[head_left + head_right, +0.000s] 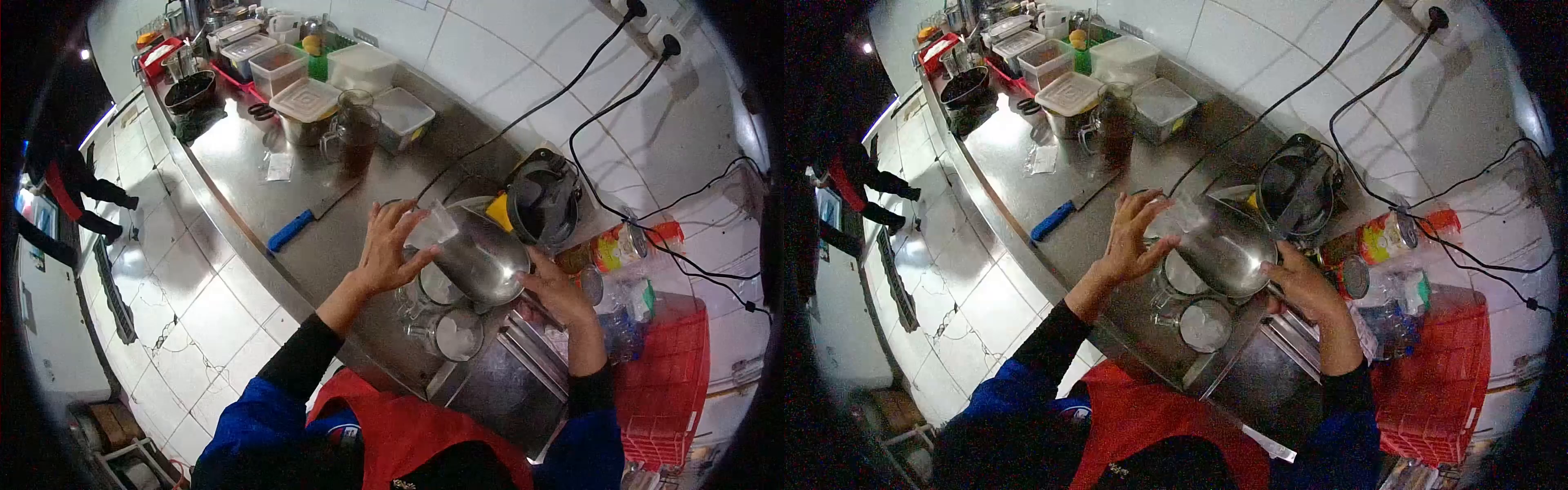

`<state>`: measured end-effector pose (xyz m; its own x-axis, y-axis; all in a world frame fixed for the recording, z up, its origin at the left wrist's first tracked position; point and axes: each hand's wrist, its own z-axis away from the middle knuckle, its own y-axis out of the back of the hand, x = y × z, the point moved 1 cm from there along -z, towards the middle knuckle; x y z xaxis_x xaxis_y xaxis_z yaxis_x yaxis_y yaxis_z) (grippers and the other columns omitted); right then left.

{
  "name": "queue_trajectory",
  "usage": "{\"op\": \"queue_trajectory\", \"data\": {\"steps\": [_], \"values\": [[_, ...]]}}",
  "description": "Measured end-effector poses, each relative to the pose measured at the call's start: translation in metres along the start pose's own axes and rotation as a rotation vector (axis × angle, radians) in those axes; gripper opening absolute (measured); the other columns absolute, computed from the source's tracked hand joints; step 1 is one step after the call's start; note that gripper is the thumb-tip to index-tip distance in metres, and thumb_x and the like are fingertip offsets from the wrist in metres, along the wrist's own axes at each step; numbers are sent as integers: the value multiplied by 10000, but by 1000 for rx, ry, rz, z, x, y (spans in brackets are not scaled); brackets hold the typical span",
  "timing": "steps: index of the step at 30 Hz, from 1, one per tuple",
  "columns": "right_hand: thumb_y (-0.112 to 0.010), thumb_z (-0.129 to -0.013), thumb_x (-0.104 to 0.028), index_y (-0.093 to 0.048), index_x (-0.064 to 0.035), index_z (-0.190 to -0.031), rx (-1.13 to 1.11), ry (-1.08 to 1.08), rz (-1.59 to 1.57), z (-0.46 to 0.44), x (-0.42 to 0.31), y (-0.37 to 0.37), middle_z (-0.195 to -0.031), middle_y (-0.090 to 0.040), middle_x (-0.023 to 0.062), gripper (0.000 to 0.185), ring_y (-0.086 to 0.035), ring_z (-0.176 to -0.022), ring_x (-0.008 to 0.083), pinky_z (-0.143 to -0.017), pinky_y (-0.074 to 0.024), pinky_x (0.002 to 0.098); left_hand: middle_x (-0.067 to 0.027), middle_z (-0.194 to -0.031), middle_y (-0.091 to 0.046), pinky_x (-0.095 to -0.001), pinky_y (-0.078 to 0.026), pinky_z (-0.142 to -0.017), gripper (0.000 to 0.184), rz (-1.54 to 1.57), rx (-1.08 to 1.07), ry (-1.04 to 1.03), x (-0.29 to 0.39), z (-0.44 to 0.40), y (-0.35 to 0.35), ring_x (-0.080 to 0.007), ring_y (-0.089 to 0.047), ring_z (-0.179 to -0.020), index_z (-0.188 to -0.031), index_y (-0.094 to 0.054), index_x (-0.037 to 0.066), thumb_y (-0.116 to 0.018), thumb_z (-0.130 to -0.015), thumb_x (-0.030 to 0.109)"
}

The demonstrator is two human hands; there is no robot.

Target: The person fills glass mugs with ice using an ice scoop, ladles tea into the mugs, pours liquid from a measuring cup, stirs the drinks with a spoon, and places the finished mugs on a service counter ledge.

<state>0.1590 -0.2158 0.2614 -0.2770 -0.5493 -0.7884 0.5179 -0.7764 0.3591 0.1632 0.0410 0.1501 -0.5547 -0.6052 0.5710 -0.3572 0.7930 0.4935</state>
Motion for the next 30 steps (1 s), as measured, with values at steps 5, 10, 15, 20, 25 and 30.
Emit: {"op": "queue_trajectory", "data": {"steps": [5,10,15,20,25,30], "values": [[-510,-848,-151,-295,-16,-1257,-28,39,-188,-6,10,3,-963,-562,106,482,-532,-468,135,-372,-431,230,-125,-1089,-522,-530,-219,-961,444,54,28,0,2,1,-2,-305,-475,-1063,-1113,-506,86,-638,-731,268],[-542,-828,-160,-294,-12,-1276,-17,42,-167,-7,11,1,-1024,-542,109,533,-552,-561,127,-380,-438,228,-136,-1106,-524,-483,-350,-912,377,122,15,-43,11,6,-6,-324,-520,-1006,-1108,-510,89,-612,-747,115],[-552,-813,-154,-253,-17,-1313,-20,103,-229,-4,29,3,-1079,-521,116,598,-563,-670,129,-392,-447,223,-161,-1120,-515,-401,-441,-845,364,196,-20,-92,38,9,-6,-330,-511,-1039,-1097,-515,70,-599,-743,55],[-550,-812,-162,-259,-11,-1316,-58,98,-54,47,22,23,-1181,-460,129,601,-564,-755,148,-427,-469,218,-178,-1185,-479,-432,-385,-904,420,136,92,-89,64,24,14,-359,-436,-1128,-1125,-507,46,-636,-731,114],[-534,-818,-148,-289,-54,-1312,-56,64,223,87,26,34,-1027,-549,113,560,-552,-555,106,-480,-473,245,-184,-1270,-404,-520,-274,-953,611,143,-51,-83,80,52,8,-416,-293,-1218,-1175,-484,79,-648,-696,421],[-522,-804,-91,-317,-85,-1305,64,142,466,119,16,23,-692,-569,74,541,-505,-421,88,-427,-439,248,-144,-1382,-238,-643,-163,-937,691,127,-305,-52,99,75,-12,-393,-169,-1276,-1277,-377,155,-602,-719,496]]}}
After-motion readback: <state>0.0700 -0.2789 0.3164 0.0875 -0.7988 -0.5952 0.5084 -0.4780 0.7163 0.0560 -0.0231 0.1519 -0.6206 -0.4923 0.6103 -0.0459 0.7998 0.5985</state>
